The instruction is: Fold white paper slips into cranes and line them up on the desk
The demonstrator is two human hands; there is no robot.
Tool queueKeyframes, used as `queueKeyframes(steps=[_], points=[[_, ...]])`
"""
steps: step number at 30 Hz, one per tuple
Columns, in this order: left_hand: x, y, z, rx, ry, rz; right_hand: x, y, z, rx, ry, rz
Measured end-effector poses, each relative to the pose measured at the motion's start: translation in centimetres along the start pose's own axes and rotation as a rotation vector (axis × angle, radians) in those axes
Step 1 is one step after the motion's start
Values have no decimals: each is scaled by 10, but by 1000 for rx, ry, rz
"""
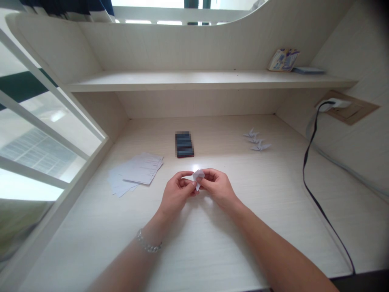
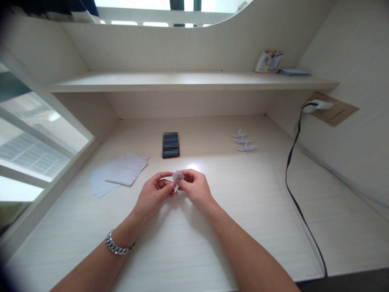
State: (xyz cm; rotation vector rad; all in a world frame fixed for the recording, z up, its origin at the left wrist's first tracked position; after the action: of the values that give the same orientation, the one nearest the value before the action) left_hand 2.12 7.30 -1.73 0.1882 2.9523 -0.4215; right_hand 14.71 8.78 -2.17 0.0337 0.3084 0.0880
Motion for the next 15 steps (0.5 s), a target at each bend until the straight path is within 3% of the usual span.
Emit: queueKeyframes(steps=[8,15], points=[[-5,-2,3,63,-105,44,2,-1,6,33,-51,-35],[-3,-1,3,23,-12,10,3,0,7,59,-70,-52]])
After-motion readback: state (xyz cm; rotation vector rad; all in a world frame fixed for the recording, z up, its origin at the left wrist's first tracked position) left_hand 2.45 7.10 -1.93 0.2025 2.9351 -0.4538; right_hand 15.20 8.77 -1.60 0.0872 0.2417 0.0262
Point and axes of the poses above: each hand's wrist, its own y-axis towards the middle knuckle, its own x-axis out of the back of the hand, z = x × y, the point moved 7 cm from there along y, towards the middle knuckle, and after that the axes turned 7 degrees about x, right-handed, at the moved point
